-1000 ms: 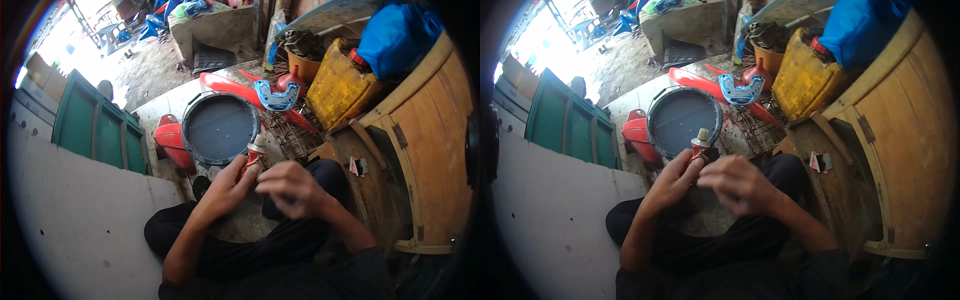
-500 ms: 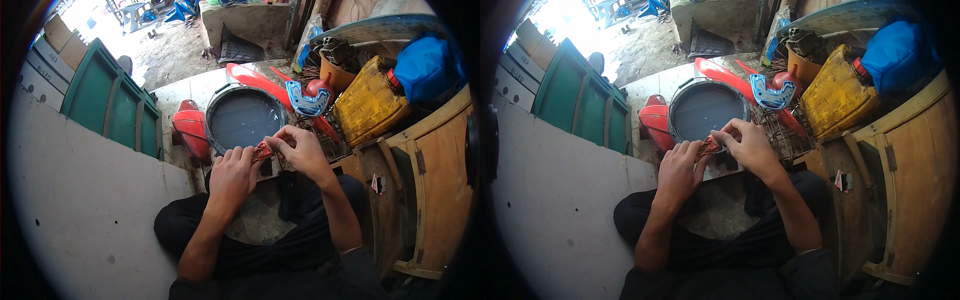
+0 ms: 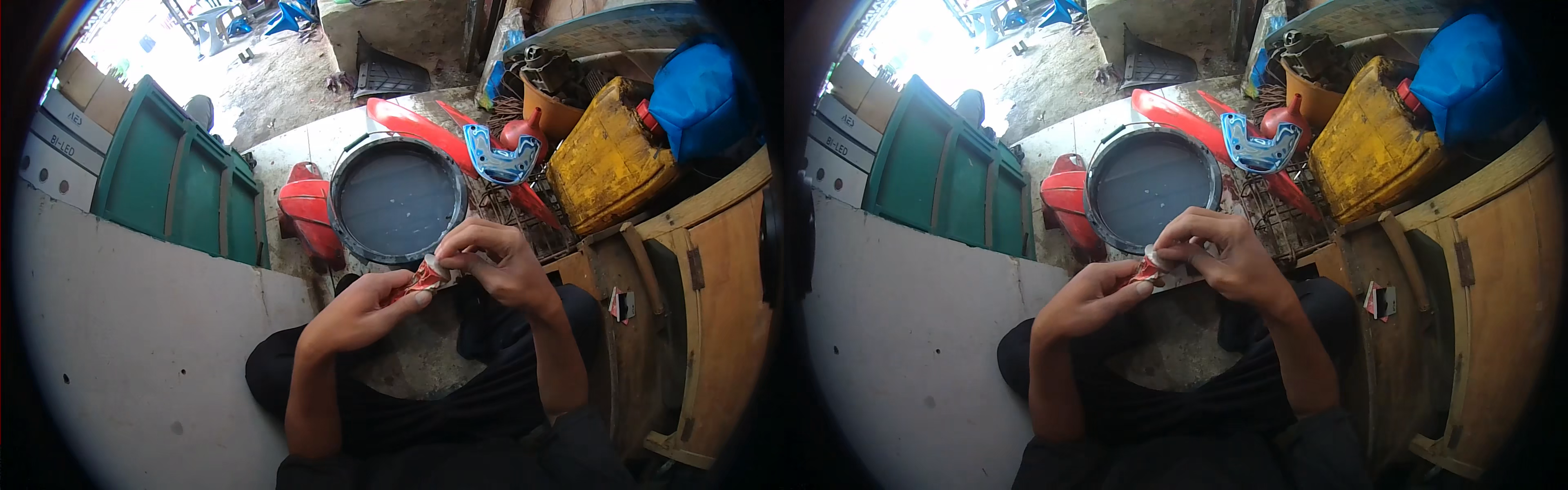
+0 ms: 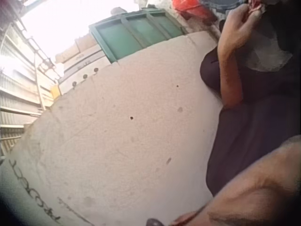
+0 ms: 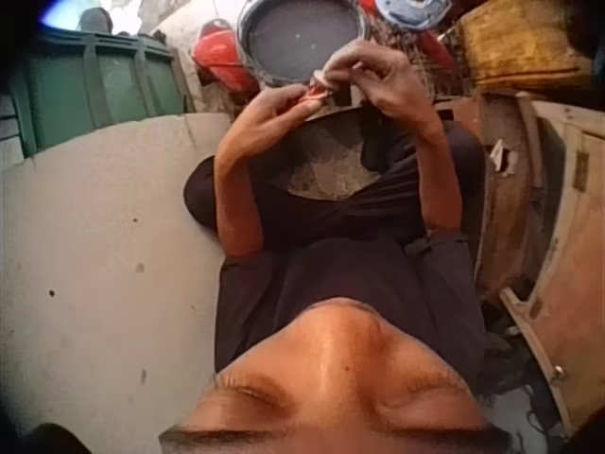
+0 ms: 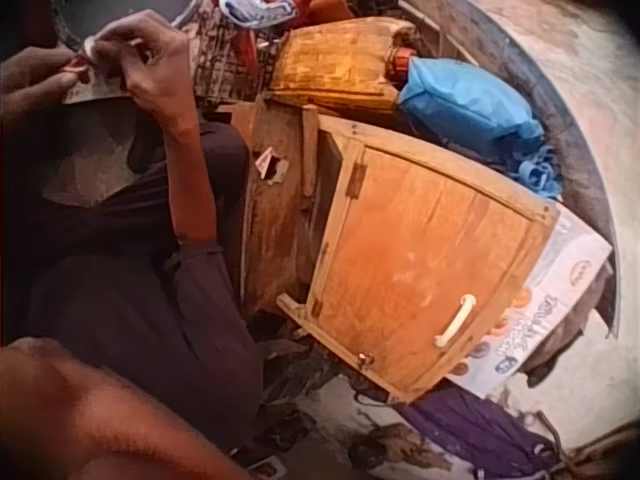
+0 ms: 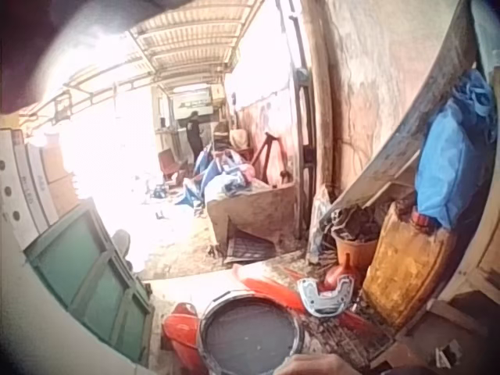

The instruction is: The person holds a blue and white motorcycle fairing piece and sands down a specific area on its surface using a small red sanding block, repeatedly dipping the piece or block into a bucket of water.

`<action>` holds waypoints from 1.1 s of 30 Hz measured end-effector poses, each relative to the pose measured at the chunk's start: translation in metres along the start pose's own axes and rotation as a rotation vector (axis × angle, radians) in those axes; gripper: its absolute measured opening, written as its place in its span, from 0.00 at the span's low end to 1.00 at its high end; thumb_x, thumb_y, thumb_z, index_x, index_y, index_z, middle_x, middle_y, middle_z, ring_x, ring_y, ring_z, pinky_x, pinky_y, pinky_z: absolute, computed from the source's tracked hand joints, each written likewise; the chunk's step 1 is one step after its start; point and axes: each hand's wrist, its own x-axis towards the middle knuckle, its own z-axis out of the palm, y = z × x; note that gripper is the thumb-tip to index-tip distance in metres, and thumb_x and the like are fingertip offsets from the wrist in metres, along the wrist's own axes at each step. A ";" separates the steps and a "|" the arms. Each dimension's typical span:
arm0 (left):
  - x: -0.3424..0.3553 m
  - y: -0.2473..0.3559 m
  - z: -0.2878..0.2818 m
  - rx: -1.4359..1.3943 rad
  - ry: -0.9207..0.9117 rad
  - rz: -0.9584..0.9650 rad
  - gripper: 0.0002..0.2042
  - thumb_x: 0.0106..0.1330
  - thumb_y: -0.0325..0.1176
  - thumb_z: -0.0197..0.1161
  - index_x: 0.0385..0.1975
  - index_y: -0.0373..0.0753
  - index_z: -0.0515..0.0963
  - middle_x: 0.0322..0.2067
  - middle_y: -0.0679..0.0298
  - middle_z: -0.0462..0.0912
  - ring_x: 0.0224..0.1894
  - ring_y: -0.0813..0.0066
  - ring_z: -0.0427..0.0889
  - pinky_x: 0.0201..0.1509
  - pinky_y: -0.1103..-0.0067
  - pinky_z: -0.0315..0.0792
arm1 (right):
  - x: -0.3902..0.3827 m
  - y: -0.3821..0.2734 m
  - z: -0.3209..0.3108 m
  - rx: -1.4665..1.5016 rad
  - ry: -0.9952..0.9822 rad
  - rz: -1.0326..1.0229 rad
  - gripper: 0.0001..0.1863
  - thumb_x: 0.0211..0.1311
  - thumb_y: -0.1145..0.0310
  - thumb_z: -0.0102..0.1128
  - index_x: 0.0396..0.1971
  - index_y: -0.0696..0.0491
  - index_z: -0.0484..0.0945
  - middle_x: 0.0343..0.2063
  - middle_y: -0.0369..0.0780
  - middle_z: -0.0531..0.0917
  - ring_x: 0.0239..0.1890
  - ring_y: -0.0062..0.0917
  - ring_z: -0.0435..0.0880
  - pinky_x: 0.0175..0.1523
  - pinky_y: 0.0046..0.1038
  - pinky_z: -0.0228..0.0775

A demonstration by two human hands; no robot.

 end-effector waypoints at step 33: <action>0.003 0.004 0.022 0.232 0.202 0.193 0.14 0.67 0.36 0.64 0.43 0.30 0.78 0.30 0.46 0.80 0.32 0.49 0.80 0.39 0.67 0.72 | -0.017 -0.021 -0.039 -0.249 0.166 0.057 0.08 0.59 0.78 0.66 0.39 0.57 0.82 0.35 0.39 0.82 0.38 0.25 0.83 0.43 0.27 0.74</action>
